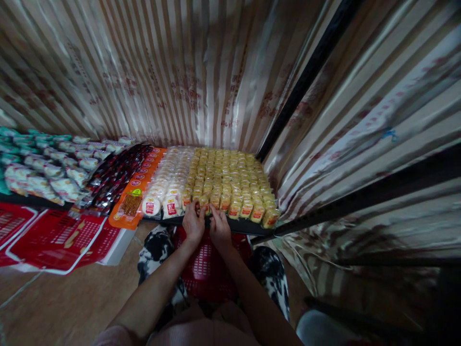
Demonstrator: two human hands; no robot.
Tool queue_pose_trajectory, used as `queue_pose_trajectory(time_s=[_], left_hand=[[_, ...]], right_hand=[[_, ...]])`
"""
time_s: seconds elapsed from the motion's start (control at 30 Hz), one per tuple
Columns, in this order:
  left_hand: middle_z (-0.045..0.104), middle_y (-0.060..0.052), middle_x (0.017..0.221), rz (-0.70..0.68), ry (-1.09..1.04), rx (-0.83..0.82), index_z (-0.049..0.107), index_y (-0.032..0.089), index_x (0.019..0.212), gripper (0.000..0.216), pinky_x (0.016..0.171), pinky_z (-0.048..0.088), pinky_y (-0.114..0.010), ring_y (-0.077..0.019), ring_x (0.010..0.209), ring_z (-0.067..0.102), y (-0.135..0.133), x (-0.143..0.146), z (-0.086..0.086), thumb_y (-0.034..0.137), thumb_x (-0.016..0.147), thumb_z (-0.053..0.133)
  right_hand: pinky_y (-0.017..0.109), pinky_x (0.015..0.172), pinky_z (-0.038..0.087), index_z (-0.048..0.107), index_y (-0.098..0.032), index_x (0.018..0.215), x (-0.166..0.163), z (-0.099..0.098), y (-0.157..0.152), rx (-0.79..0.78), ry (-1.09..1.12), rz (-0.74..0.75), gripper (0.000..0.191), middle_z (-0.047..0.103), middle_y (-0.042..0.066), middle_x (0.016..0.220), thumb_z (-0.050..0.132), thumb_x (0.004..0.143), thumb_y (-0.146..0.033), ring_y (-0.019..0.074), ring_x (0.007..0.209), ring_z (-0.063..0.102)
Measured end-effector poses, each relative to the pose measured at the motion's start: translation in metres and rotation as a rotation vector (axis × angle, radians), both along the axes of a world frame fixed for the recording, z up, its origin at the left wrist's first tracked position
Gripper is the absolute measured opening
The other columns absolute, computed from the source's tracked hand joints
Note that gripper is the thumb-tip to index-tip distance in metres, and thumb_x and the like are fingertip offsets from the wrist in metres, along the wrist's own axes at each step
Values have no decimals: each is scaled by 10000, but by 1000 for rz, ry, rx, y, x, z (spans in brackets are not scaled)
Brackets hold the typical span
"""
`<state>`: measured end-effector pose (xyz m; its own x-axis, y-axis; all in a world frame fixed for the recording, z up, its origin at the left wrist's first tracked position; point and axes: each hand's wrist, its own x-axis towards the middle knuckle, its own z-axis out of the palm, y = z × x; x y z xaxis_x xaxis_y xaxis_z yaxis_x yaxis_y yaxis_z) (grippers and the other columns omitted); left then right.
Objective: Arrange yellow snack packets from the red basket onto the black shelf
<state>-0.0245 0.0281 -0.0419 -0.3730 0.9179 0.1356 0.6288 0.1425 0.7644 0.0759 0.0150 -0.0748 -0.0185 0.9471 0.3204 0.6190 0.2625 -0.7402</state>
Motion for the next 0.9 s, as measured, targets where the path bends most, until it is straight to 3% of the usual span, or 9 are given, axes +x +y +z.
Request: queue_pose_trajectory(time_s=[0.13, 0.33, 0.47, 0.67, 0.9], left_hand=[[589, -82, 1000, 25, 35, -37, 511, 168, 1141, 349, 721, 449, -285, -188, 856, 584, -1, 1, 3, 347, 841, 495], [582, -57, 958, 0, -6, 15, 501, 196, 1130, 325, 719, 453, -266, -159, 791, 579, -5, 11, 3, 350, 845, 490], [557, -86, 1041, -31, 3, 61, 496, 186, 1137, 306, 781, 454, -289, -187, 919, 565, -3, 17, 1, 298, 853, 471], [541, -95, 1081, -37, 1, 55, 477, 184, 1145, 299, 833, 449, -315, -200, 988, 550, 5, 16, -3, 269, 859, 450], [551, -86, 975, -36, 53, 79, 476, 158, 1062, 219, 783, 458, -297, -182, 907, 561, 8, 11, -10, 211, 852, 449]], right_hand=[[297, 780, 505, 432, -162, 1331, 0, 0, 4, -18, -61, -14, 514, 527, 102, 914, 294, 836, -157, 169, 794, 568], [257, 719, 517, 442, -206, 1323, 3, -16, 5, -12, 54, -63, 494, 517, 74, 926, 315, 847, -179, 126, 711, 566], [267, 688, 529, 476, -171, 1297, 6, -19, 7, -12, 108, -80, 474, 509, 81, 907, 317, 852, -206, 128, 695, 560], [219, 594, 543, 457, -228, 1310, 6, -15, 7, -51, 194, -38, 484, 493, 68, 901, 296, 855, -199, 109, 660, 536], [254, 683, 535, 428, -214, 1331, 4, -9, 4, -68, 104, -57, 502, 493, 77, 927, 285, 851, -187, 127, 723, 558]])
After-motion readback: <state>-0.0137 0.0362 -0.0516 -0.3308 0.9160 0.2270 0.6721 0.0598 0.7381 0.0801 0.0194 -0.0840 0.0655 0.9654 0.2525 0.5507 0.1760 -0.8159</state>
